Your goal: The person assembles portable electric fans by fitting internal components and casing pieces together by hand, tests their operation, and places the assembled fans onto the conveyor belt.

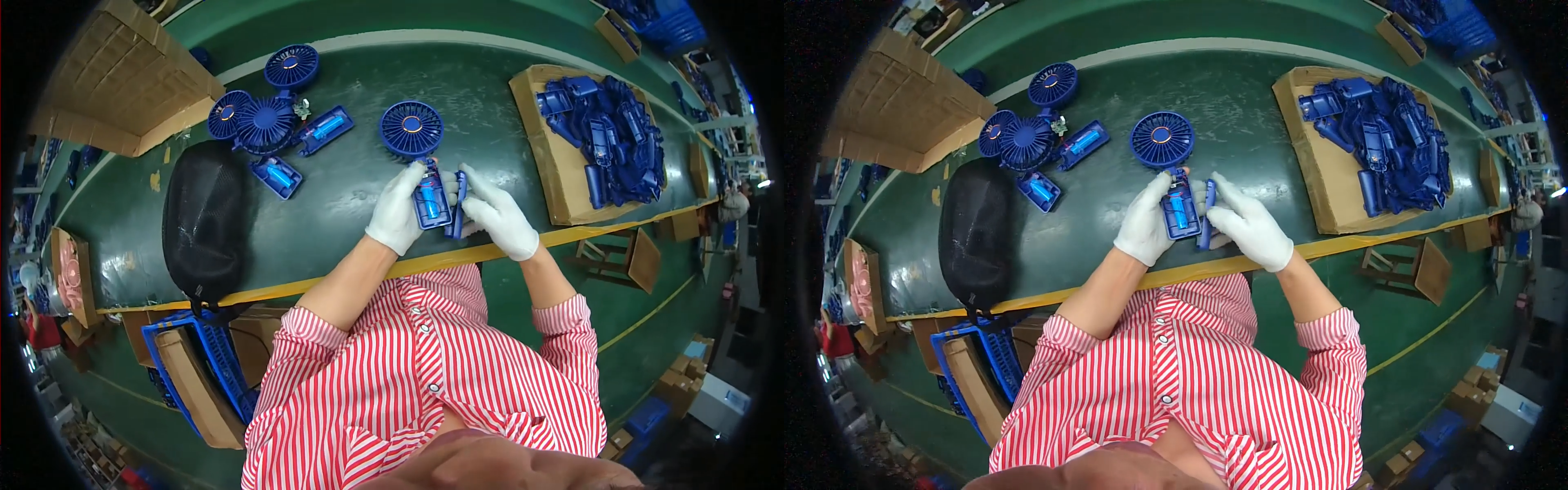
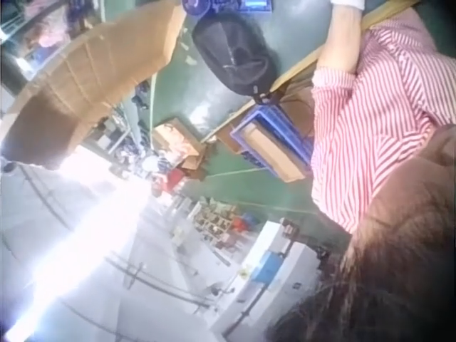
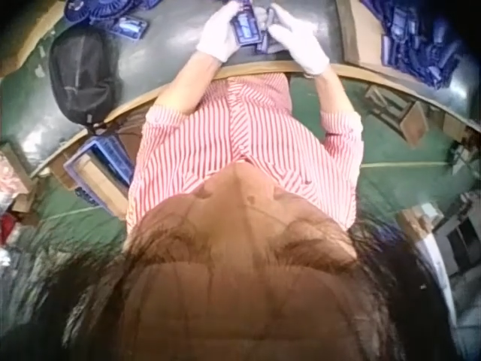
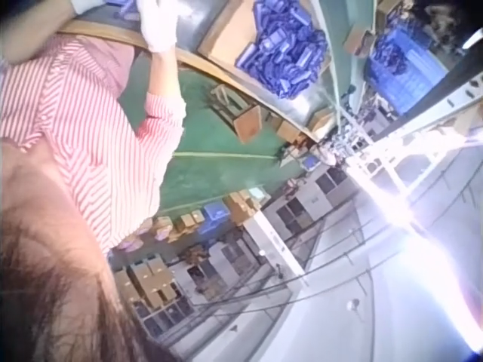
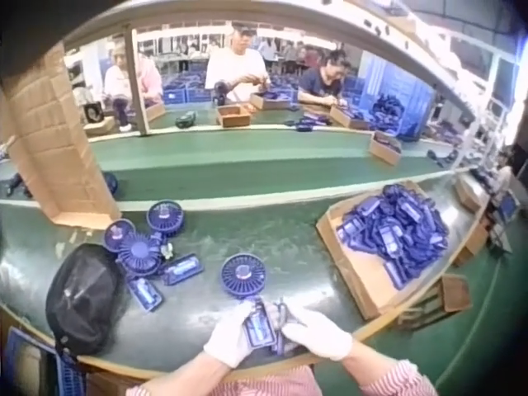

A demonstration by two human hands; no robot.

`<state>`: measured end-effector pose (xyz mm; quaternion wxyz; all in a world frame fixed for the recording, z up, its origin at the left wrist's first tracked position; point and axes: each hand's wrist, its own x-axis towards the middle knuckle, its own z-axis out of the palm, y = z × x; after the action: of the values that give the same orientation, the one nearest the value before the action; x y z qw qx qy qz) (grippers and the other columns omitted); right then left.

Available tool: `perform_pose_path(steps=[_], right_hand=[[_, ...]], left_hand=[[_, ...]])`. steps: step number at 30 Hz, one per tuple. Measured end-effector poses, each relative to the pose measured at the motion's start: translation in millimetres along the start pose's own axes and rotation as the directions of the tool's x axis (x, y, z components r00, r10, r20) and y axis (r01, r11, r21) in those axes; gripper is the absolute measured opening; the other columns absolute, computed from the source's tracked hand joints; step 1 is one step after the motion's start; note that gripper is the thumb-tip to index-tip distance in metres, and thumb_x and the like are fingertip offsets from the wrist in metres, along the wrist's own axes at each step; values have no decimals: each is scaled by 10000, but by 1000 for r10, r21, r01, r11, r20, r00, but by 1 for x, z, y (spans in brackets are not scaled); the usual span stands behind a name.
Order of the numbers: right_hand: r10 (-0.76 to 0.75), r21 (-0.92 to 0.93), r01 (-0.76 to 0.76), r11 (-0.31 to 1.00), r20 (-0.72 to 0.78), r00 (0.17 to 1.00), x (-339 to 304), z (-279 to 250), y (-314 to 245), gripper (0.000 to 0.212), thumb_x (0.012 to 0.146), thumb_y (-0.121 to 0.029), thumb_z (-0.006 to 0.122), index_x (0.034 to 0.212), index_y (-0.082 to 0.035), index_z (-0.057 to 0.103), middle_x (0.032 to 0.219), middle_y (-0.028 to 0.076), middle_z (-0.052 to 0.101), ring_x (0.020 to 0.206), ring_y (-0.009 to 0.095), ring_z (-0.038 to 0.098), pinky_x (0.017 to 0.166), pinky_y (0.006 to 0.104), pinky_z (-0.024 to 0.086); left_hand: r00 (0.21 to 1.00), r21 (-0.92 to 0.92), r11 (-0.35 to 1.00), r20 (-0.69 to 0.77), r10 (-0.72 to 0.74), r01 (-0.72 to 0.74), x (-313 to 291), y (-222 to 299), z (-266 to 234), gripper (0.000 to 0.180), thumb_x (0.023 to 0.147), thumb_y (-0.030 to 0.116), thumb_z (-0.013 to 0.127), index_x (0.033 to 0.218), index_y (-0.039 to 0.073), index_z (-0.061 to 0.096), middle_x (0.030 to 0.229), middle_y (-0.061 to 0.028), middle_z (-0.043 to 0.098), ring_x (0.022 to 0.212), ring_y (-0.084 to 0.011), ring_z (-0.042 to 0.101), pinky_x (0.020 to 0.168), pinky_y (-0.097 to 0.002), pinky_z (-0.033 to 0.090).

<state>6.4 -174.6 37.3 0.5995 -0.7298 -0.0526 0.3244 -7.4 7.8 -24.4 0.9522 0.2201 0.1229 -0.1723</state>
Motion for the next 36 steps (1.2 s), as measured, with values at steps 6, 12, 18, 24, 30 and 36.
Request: perform_pose_path(steps=[6,12,18,24,30,36], right_hand=[[-31,37,33,999,-50,998,-7,7,0,725,868,-110,555,1476,57,198,1173,125,604,880,126,614,719,266,522],[-325,-718,125,684,-147,934,-4,7,-47,666,794,-203,636,1350,74,396,945,216,662,761,241,671,676,336,529],[-393,-941,70,330,-69,917,5,34,-44,558,757,-287,666,1191,37,532,761,213,658,672,348,666,616,413,539],[-433,-960,94,265,-32,901,11,41,-40,547,753,-299,658,1164,38,528,741,197,660,606,336,657,548,408,536],[-443,-970,111,215,5,896,20,40,-26,555,770,-303,637,1163,70,515,740,195,650,598,334,651,540,414,529],[-445,-972,118,201,17,895,17,40,-21,576,779,-302,632,1170,102,505,752,196,640,609,326,650,539,413,525]], left_hand=[[999,-124,991,27,-36,39,-1,-3,6,470,1022,441,339,1222,35,465,1138,-208,597,1031,-303,618,894,-425,518],[998,-82,997,69,-7,13,-3,-1,12,567,1020,512,245,1279,40,424,1198,-191,561,1125,-287,563,974,-437,467],[991,-12,1000,131,21,-19,2,-6,11,731,976,622,234,1390,32,357,1330,-135,483,1256,-262,458,1078,-418,343],[995,7,1000,99,10,-10,-1,-6,13,769,970,636,231,1404,10,337,1344,-141,469,1279,-267,434,1094,-414,317],[996,40,999,87,4,-8,-1,-7,11,781,966,646,219,1388,3,356,1325,-144,485,1264,-268,448,1091,-415,326],[992,65,997,120,33,-41,1,-10,10,661,1001,562,233,1352,25,392,1306,-146,503,1229,-255,480,1069,-405,360]])
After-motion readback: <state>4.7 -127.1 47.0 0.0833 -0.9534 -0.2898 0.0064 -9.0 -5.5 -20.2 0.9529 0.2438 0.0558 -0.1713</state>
